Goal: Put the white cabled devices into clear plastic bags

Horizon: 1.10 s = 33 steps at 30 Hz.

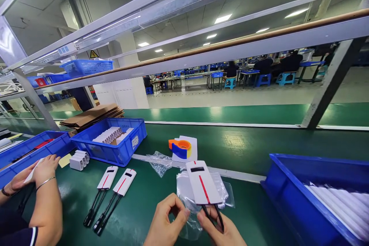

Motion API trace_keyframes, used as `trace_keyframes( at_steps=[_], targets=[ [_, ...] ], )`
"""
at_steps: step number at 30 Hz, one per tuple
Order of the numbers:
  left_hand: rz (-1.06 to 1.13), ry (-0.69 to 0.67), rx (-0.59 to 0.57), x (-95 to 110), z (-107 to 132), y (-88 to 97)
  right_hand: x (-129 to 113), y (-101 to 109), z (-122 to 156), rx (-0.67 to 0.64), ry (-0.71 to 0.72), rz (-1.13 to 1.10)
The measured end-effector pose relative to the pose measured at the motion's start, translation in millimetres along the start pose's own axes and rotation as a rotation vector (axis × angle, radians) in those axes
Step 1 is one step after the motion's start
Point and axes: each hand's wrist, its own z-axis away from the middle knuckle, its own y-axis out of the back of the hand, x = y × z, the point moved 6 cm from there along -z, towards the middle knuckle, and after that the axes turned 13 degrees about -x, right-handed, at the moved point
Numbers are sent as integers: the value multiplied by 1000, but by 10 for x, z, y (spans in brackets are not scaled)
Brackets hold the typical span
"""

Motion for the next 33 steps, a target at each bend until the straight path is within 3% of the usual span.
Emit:
trace_keyframes(
  at_steps=[5, 9, 11, 16, 20, 23, 28, 30, 33],
  targets=[
    [-139, -51, -9, 98, 7, 4, -102, 114, -9, 27, -55, 206],
    [-220, -107, -89, 103, -11, -86, -154, -6, 8, -87, -77, 209],
    [-272, -99, -71, 96, -4, -97, -169, -66, 21, -136, -71, 245],
    [-401, -41, 43, 103, 37, -63, -189, -23, 67, -77, -98, 408],
    [-483, -55, 84, 129, 27, -74, -259, -104, 72, -178, -18, 515],
    [-526, -85, 27, 101, 7, -134, -276, -145, 32, -195, 10, 523],
    [-535, -91, -127, -22, 67, -219, -287, -42, -79, -100, -40, 497],
    [-511, -95, -166, -5, 106, -190, -319, 7, -81, -97, -41, 499],
    [-399, -71, -106, 116, 122, -14, -346, 28, -37, -165, -49, 456]
  ],
)
